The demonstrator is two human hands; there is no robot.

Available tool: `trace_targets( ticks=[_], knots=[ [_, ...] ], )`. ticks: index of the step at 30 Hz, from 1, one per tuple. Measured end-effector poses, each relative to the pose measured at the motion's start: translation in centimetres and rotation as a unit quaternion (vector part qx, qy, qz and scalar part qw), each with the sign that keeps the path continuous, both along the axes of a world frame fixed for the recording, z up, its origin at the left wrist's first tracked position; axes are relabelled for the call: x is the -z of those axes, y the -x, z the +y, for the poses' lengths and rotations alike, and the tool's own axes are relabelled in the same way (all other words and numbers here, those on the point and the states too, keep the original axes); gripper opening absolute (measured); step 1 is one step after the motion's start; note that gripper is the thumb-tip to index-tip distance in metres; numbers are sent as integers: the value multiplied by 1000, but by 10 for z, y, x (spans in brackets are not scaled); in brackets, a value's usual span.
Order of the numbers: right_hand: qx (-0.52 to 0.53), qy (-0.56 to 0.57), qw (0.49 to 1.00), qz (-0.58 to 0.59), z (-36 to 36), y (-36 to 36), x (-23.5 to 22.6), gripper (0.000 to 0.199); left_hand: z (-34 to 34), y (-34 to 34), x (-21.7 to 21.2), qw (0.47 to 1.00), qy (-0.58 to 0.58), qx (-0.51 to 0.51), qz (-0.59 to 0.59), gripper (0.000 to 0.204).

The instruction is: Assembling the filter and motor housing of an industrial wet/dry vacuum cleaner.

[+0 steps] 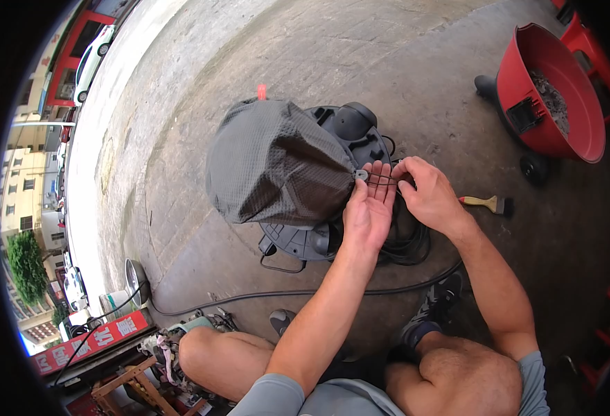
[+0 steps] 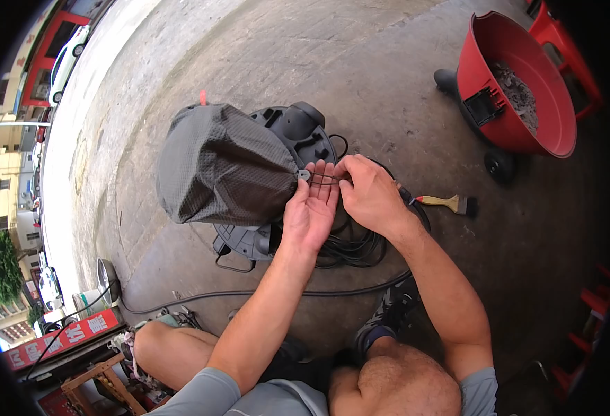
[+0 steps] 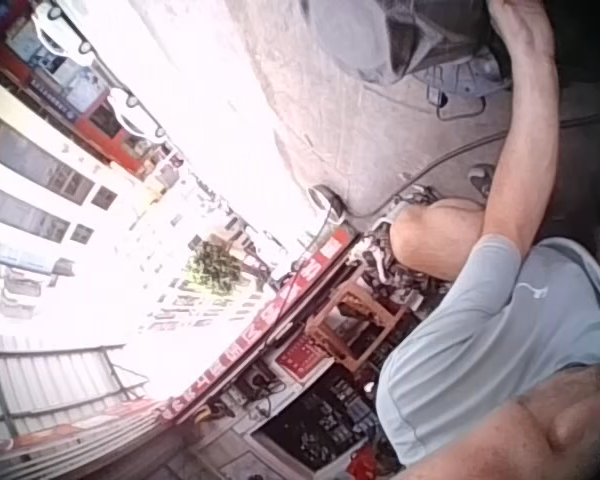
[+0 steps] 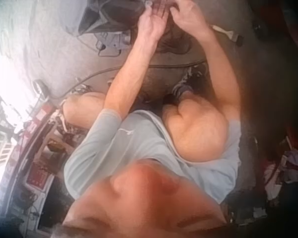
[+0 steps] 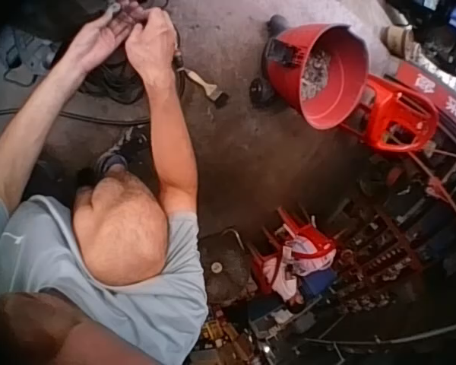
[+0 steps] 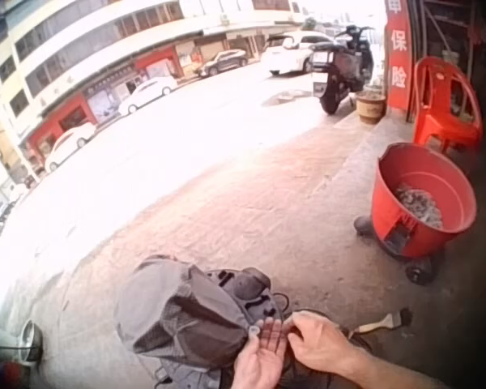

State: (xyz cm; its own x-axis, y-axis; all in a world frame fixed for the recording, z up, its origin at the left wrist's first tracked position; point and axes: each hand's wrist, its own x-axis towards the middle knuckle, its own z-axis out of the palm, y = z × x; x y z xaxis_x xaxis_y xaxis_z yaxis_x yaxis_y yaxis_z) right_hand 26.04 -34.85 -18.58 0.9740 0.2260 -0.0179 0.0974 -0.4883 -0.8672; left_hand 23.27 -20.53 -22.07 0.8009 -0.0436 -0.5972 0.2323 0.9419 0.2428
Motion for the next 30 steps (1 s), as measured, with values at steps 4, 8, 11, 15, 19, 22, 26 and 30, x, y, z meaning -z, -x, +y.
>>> trace_targets(
  ticks=[4,8,11,15,19,22,26,30],
  knots=[
    [1,28,995,-101,20,-6,-6,10,6,3,7,1000,-9,12,-24,32],
    [-35,99,983,-147,33,-14,0,12,6,4,12,999,-32,14,-26,31],
    [-48,118,979,-158,40,-17,6,11,4,3,5,1000,-25,17,-6,32],
    [-56,147,979,-130,43,-22,10,8,-1,2,-6,1000,-16,13,20,33],
    [-36,153,982,-106,42,-26,11,8,3,2,-1,999,-32,9,-12,33],
    [32,169,984,-34,30,-27,16,6,1,0,-6,999,-16,16,41,31],
    [35,96,986,-130,31,-23,16,6,2,1,-4,999,-24,16,35,31],
    [-31,118,981,-148,46,-18,11,10,8,3,0,998,-53,23,-6,32]
  ],
)
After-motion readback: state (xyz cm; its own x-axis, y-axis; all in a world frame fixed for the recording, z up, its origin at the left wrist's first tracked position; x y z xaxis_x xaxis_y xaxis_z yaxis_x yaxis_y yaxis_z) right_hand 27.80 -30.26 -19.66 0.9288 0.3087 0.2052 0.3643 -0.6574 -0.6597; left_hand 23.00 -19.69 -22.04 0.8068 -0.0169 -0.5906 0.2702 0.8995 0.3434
